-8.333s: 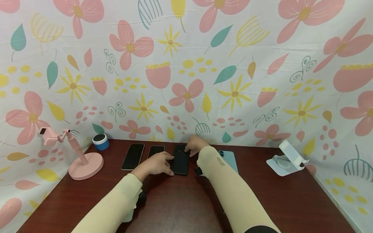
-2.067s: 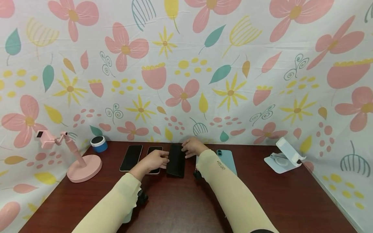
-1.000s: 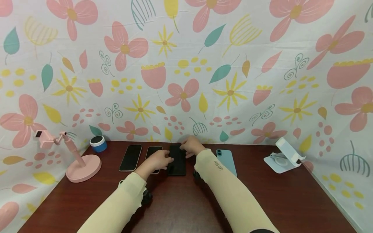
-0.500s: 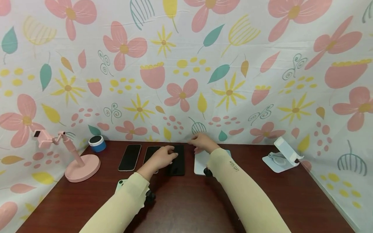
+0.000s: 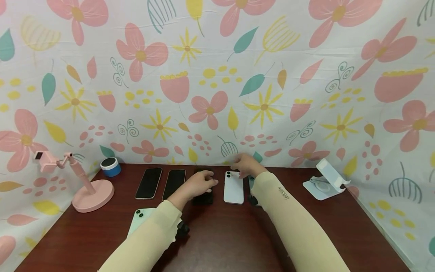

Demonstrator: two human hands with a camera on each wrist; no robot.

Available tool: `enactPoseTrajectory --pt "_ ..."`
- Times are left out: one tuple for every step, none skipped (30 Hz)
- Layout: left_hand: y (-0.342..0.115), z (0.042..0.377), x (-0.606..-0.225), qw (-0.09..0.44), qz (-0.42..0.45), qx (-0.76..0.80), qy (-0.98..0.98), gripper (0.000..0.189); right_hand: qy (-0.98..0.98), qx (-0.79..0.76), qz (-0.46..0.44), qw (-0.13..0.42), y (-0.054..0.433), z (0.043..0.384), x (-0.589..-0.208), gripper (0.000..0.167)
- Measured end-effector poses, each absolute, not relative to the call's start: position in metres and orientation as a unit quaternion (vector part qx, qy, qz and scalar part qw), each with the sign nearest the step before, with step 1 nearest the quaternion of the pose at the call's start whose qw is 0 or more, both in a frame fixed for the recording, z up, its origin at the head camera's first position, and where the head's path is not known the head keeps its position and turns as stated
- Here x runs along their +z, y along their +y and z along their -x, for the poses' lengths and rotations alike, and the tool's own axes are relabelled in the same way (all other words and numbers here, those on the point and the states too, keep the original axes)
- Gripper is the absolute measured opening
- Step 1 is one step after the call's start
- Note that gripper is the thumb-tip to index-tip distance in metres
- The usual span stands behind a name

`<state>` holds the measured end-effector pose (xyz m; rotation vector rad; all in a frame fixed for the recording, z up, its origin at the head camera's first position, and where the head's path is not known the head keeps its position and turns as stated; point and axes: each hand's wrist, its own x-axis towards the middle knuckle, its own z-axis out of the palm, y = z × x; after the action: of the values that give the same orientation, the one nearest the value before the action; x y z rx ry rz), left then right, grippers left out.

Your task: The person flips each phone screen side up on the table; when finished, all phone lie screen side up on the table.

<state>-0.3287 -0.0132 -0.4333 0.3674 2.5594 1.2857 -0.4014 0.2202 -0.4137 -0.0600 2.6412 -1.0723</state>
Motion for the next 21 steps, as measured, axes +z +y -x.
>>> enactPoseTrajectory --pt "-0.011 0.328 -0.433 0.127 -0.129 0.444 0.877 0.061 0.917 -0.371 0.018 0.146 0.221 0.401 -0.414 0.039" --pt "-0.009 0.327 -0.433 0.128 -0.131 0.448 0.875 0.061 0.916 -0.372 0.014 0.147 0.223 0.401 -0.414 0.039" --pt "-0.007 0.327 -0.433 0.128 -0.132 0.449 0.874 0.061 0.916 -0.373 0.012 0.146 0.224 0.401 -0.415 0.038" --pt "-0.005 0.327 -0.434 0.129 -0.133 0.449 0.874 0.062 0.916 -0.375 0.011 0.145 0.225 0.401 -0.415 0.039" --pt "-0.003 0.326 -0.434 0.129 -0.133 0.45 0.874 0.061 0.915 -0.376 0.009 0.144 0.226 0.4 -0.416 0.04" --pt "-0.002 0.326 -0.434 0.13 -0.134 0.449 0.874 0.061 0.914 -0.379 0.006 0.143 0.227 0.4 -0.416 0.041" --pt "0.0 0.326 -0.435 0.13 -0.134 0.449 0.874 0.061 0.914 -0.38 0.003 0.143 0.227 0.4 -0.417 0.042" --pt "0.002 0.325 -0.436 0.13 -0.134 0.447 0.875 0.061 0.913 -0.382 -0.002 0.141 0.227 0.4 -0.418 0.043" --pt "0.004 0.325 -0.436 0.13 -0.135 0.445 0.876 0.061 0.914 -0.38 -0.003 0.14 0.227 0.4 -0.419 0.045" --pt "0.006 0.324 -0.437 0.131 -0.135 0.442 0.877 0.06 0.916 -0.376 -0.005 0.14 0.226 0.4 -0.42 0.046" --pt "0.007 0.324 -0.437 0.131 -0.135 0.437 0.88 0.059 0.918 -0.372 -0.006 0.14 0.226 0.4 -0.421 0.048" --pt "0.009 0.324 -0.438 0.131 -0.136 0.433 0.881 0.059 0.92 -0.367 -0.008 0.14 0.225 0.4 -0.422 0.049" --pt "0.011 0.323 -0.439 0.131 -0.136 0.43 0.883 0.059 0.922 -0.361 -0.008 0.139 0.224 0.399 -0.423 0.05" --pt "0.013 0.323 -0.439 0.131 -0.137 0.424 0.886 0.059 0.925 -0.354 -0.006 0.139 0.224 0.399 -0.423 0.052" --pt "0.014 0.323 -0.439 0.131 -0.139 0.416 0.889 0.06 0.928 -0.346 -0.003 0.139 0.223 0.399 -0.423 0.053" --pt "0.016 0.322 -0.439 0.133 -0.141 0.41 0.891 0.061 0.931 -0.338 -0.001 0.139 0.223 0.398 -0.423 0.053" --pt "0.018 0.322 -0.439 0.132 -0.145 0.402 0.894 0.061 0.932 -0.334 0.0 0.14 0.222 0.397 -0.423 0.054" --pt "0.019 0.322 -0.44 0.133 -0.148 0.395 0.897 0.061 0.934 -0.328 0.002 0.14 0.222 0.397 -0.423 0.053" --pt "0.021 0.321 -0.44 0.133 -0.153 0.388 0.899 0.06 0.936 -0.322 0.004 0.14 0.222 0.396 -0.423 0.052" --pt "0.023 0.321 -0.441 0.133 -0.158 0.38 0.902 0.059 0.938 -0.317 0.006 0.14 0.222 0.396 -0.423 0.051" --pt "0.025 0.321 -0.441 0.133 -0.162 0.372 0.904 0.058 0.939 -0.313 0.006 0.141 0.222 0.395 -0.424 0.051"
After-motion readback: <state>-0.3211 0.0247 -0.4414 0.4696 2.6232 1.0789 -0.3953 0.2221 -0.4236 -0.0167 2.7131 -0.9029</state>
